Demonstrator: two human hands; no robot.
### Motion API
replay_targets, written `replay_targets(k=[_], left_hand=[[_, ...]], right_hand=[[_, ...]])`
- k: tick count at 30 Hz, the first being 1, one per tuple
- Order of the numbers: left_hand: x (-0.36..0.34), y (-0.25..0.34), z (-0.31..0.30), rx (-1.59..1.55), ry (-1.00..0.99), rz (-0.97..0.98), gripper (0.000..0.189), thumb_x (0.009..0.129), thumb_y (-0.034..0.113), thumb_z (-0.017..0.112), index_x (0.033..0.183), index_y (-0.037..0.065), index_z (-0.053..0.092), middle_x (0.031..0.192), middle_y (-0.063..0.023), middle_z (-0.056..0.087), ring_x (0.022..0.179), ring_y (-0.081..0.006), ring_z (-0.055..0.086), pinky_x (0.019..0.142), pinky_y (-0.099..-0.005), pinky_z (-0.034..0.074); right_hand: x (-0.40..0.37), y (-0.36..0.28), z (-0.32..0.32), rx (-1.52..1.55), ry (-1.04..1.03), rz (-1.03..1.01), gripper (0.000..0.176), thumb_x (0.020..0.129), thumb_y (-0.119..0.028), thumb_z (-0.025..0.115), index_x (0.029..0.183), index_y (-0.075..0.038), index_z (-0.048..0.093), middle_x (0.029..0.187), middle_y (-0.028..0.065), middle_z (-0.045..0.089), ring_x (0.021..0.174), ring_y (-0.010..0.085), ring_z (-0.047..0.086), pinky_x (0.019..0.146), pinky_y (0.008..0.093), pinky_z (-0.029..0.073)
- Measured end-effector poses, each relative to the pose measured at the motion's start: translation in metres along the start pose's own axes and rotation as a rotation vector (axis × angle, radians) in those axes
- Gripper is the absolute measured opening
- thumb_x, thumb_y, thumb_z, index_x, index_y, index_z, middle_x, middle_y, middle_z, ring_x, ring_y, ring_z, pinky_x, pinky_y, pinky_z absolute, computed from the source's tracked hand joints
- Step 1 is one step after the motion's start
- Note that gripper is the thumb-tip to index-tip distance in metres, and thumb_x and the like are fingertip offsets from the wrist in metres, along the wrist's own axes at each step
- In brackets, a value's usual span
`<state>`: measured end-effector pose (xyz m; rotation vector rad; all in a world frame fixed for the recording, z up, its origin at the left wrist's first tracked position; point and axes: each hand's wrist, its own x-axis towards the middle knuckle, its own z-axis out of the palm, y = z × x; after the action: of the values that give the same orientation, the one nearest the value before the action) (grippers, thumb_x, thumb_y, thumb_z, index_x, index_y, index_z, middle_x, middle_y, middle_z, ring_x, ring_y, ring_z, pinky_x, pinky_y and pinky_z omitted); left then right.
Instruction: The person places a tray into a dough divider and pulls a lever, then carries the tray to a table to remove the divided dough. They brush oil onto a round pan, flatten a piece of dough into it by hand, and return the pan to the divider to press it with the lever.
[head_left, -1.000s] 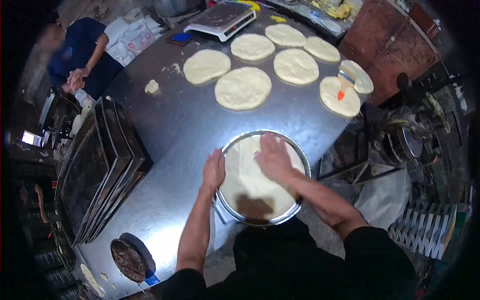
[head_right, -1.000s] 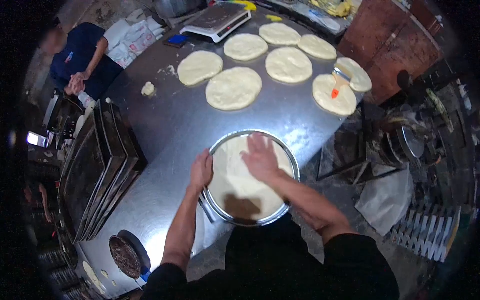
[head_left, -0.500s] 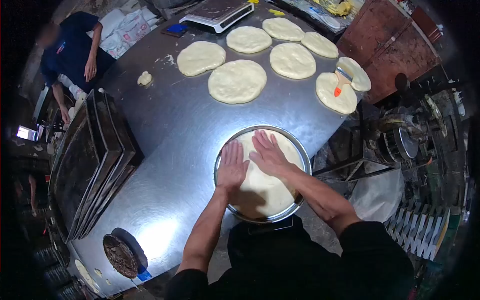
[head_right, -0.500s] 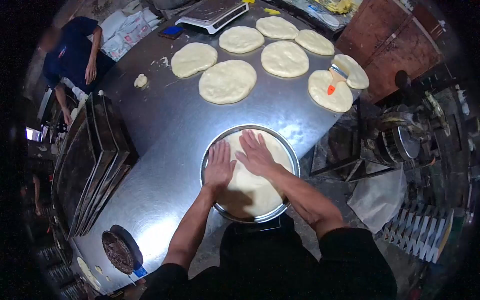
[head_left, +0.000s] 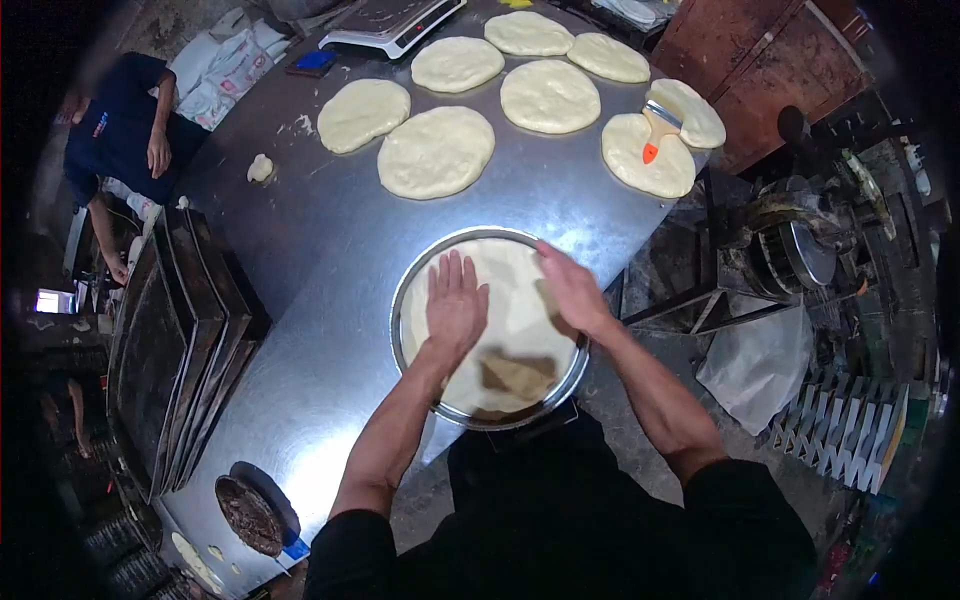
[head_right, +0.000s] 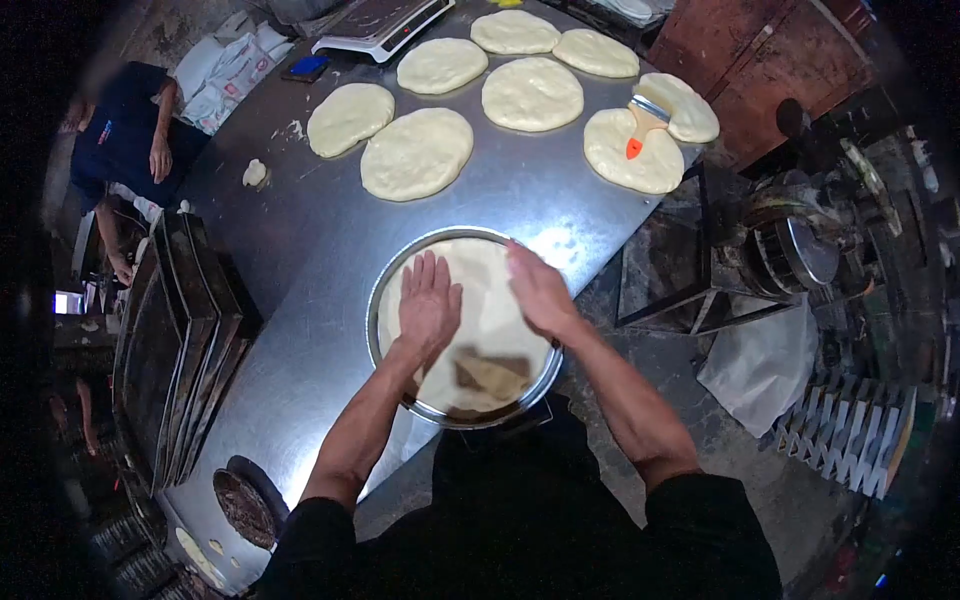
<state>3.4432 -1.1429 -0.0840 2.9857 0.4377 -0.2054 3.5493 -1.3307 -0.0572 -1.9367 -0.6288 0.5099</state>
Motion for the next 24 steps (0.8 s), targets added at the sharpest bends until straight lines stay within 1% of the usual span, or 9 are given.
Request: replay_targets(k=[4, 5, 8, 12, 16, 19, 20, 22, 24], left_hand=[[-0.01, 0.056, 0.034, -0.127, 0.235, 0.534, 0.061, 0.093, 0.032, 0.05, 0.14, -0.003, 0.037, 0.149, -0.0214, 0.031, 0.141, -0.0348, 0.025, 0.115, -0.0544, 0.014], [-0.01, 0.064, 0.034, -0.142, 0.219, 0.512, 0.062, 0.093, 0.034, 0.049, 0.141, -0.003, 0.036, 0.15, -0.0205, 0.031, 0.142, -0.0338, 0.025, 0.114, -0.0548, 0.014], [-0.01, 0.073, 0.028, -0.055, 0.186, 0.489, 0.064, 0.093, 0.038, 0.049, 0.142, -0.001, 0.035, 0.151, -0.0191, 0.029, 0.143, -0.0318, 0.023, 0.114, -0.0553, 0.014], [-0.048, 0.089, 0.038, -0.015, 0.087, 0.538, 0.065, 0.093, 0.037, 0.048, 0.143, -0.001, 0.034, 0.152, -0.0187, 0.028, 0.144, -0.0308, 0.021, 0.114, -0.0568, 0.012], [-0.041, 0.079, 0.039, -0.31, 0.064, 0.565, 0.061, 0.094, 0.03, 0.049, 0.144, 0.0, 0.033, 0.152, -0.0189, 0.029, 0.143, -0.0311, 0.023, 0.116, -0.0516, 0.011], [-0.096, 0.06, -0.019, -1.024, 0.163, 0.185, 0.038, 0.098, 0.019, 0.046, 0.131, 0.002, 0.051, 0.136, -0.0208, 0.049, 0.125, -0.0276, 0.05, 0.104, -0.0363, 0.04], [-0.119, 0.039, -0.01, -1.092, 0.117, 0.056, 0.029, 0.099, 0.019, 0.047, 0.114, 0.001, 0.064, 0.106, -0.0136, 0.067, 0.093, -0.0204, 0.064, 0.082, -0.0287, 0.05], [-0.174, 0.01, -0.026, -1.372, -0.291, -0.219, 0.035, 0.099, 0.024, 0.049, 0.088, -0.001, 0.07, 0.069, -0.0018, 0.063, 0.06, -0.0087, 0.053, 0.058, -0.0245, 0.044], [-0.216, -0.009, -0.02, -1.287, -0.574, -0.366, 0.041, 0.099, 0.029, 0.049, 0.08, -0.001, 0.069, 0.069, -0.0032, 0.063, 0.061, -0.01, 0.055, 0.06, -0.0246, 0.046]], right_hand=[[-0.029, 0.044, 0.0, -0.303, 0.182, 0.028, 0.05, 0.1, -0.03, 0.036, 0.139, 0.0, 0.04, 0.146, 0.0229, 0.036, 0.138, 0.0379, 0.029, 0.113, 0.0478, 0.022], [-0.033, 0.054, 0.009, -0.495, 0.244, 0.099, 0.048, 0.1, -0.028, 0.037, 0.138, 0.0, 0.042, 0.148, 0.0228, 0.032, 0.141, 0.0392, 0.023, 0.113, 0.0519, 0.019], [-0.039, 0.066, 0.015, -0.329, 0.243, 0.158, 0.047, 0.099, -0.029, 0.039, 0.137, -0.001, 0.043, 0.151, 0.0225, 0.026, 0.143, 0.0417, 0.013, 0.112, 0.0593, 0.014], [-0.041, 0.066, 0.017, -0.381, 0.271, 0.135, 0.043, 0.098, -0.027, 0.042, 0.131, -0.001, 0.05, 0.15, 0.0226, 0.028, 0.142, 0.0433, 0.016, 0.109, 0.0628, 0.015], [-0.046, 0.077, 0.019, -0.5, 0.407, -0.012, 0.039, 0.097, -0.024, 0.043, 0.125, -0.001, 0.056, 0.141, 0.0259, 0.041, 0.136, 0.046, 0.027, 0.113, 0.0521, 0.021], [-0.073, 0.079, 0.011, -0.484, 0.463, 0.0, 0.039, 0.096, -0.024, 0.046, 0.125, 0.001, 0.055, 0.129, 0.0296, 0.05, 0.13, 0.0437, 0.037, 0.112, 0.0481, 0.024], [-0.088, 0.087, 0.009, -0.479, 0.484, 0.005, 0.041, 0.096, -0.025, 0.046, 0.125, 0.002, 0.054, 0.127, 0.0298, 0.052, 0.127, 0.0436, 0.041, 0.11, 0.0469, 0.028], [-0.125, 0.068, 0.0, 0.005, 0.521, 0.408, 0.044, 0.096, -0.029, 0.048, 0.126, 0.003, 0.053, 0.122, 0.0276, 0.057, 0.117, 0.0386, 0.053, 0.101, 0.042, 0.039], [-0.164, 0.111, 0.003, 0.324, 0.623, 0.568, 0.045, 0.096, -0.032, 0.05, 0.121, 0.005, 0.055, 0.112, 0.0239, 0.063, 0.104, 0.0301, 0.062, 0.089, 0.0385, 0.046]])
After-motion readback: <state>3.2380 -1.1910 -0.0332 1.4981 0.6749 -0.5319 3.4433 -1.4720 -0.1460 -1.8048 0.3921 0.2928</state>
